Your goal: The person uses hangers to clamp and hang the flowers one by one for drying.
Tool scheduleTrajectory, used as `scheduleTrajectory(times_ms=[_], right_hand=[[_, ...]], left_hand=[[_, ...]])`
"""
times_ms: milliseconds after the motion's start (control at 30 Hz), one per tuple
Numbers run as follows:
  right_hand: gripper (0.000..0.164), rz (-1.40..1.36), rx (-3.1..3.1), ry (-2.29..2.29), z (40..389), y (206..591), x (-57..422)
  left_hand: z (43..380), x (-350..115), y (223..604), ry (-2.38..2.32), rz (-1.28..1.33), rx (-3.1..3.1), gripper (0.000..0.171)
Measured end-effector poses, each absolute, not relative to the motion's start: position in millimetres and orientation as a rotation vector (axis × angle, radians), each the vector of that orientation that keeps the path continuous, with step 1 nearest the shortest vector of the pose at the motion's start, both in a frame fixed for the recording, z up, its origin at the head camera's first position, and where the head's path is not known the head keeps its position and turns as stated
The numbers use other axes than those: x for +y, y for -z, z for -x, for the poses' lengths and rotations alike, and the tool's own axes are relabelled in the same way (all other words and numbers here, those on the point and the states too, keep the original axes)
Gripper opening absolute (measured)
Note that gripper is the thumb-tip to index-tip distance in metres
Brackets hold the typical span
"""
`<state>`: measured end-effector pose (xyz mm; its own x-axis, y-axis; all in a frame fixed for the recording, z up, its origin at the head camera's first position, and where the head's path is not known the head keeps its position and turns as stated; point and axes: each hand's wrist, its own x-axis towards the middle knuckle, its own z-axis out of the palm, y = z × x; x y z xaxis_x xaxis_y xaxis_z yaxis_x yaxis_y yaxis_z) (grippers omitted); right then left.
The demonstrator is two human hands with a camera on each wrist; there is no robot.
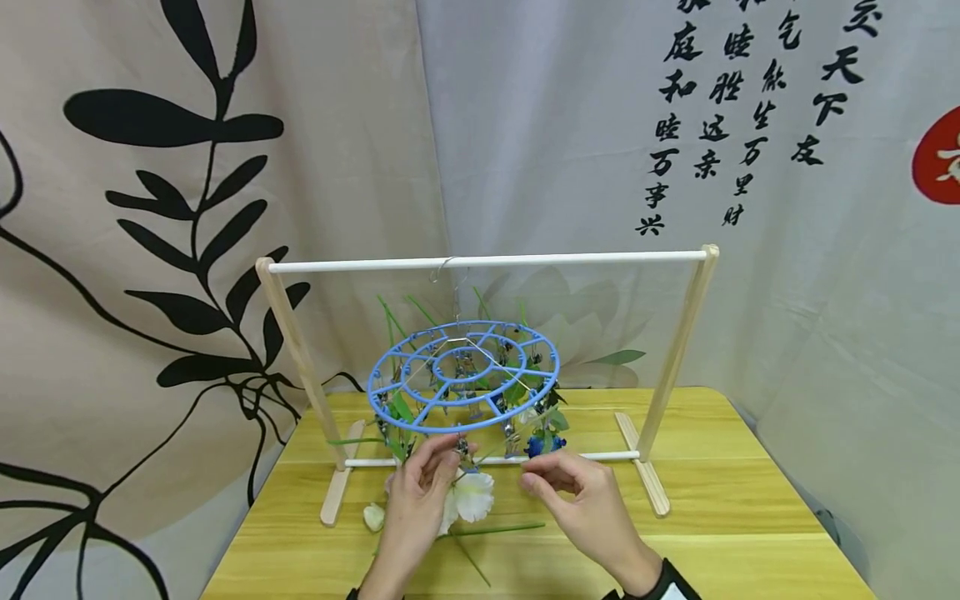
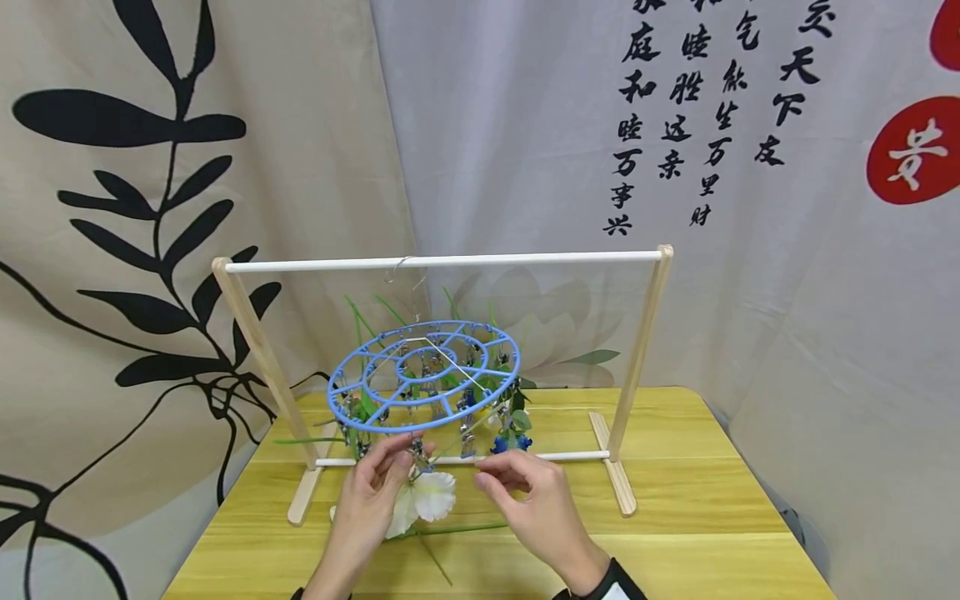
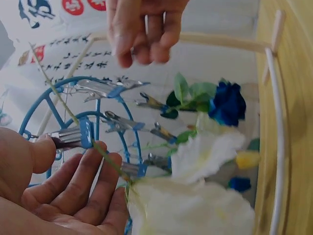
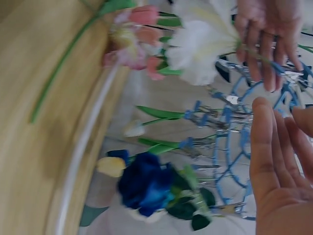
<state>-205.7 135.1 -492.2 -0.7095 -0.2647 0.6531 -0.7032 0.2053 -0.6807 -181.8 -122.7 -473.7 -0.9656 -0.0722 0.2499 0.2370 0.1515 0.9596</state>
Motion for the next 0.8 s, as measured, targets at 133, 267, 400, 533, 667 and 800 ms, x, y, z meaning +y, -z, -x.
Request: scheduleTrajectory(times_ms=[133,267,400,533,667,800], right_hand=[[0.025,-0.916,-2.15,-1.424,202.8,508.9,141.8],[0.025,-0.948,-2.219,-1.319,202.8,524.9,147.4],[0.014,-1.003,-2.335,-1.271,205.7,538.5,148.2],[0.008,-1.06,-2.474,-1.202,211.8,551.1,143.1],[0.015,-1.063,-2.635,-1.118,221.3,564.7,137.2],[0.025,-1.047,-2.729,-0.985,228.8,578.5,133.6]], left_hand=[[174.1,-128.1,480.3,1.737,0.16,-2.215,0.034],[166.6,-132.4,489.5,1.571,0.145,-2.222,0.03],[160.1,-136.6,498.2,1.43,0.12,-2.194,0.025],[155.8,-141.8,506.5,1.264,0.139,-2.155,0.027],[153.5,-145.7,517.8,1.146,0.267,-2.134,0.026],[153.9,-147.0,532.9,1.044,0.518,-2.125,0.026]])
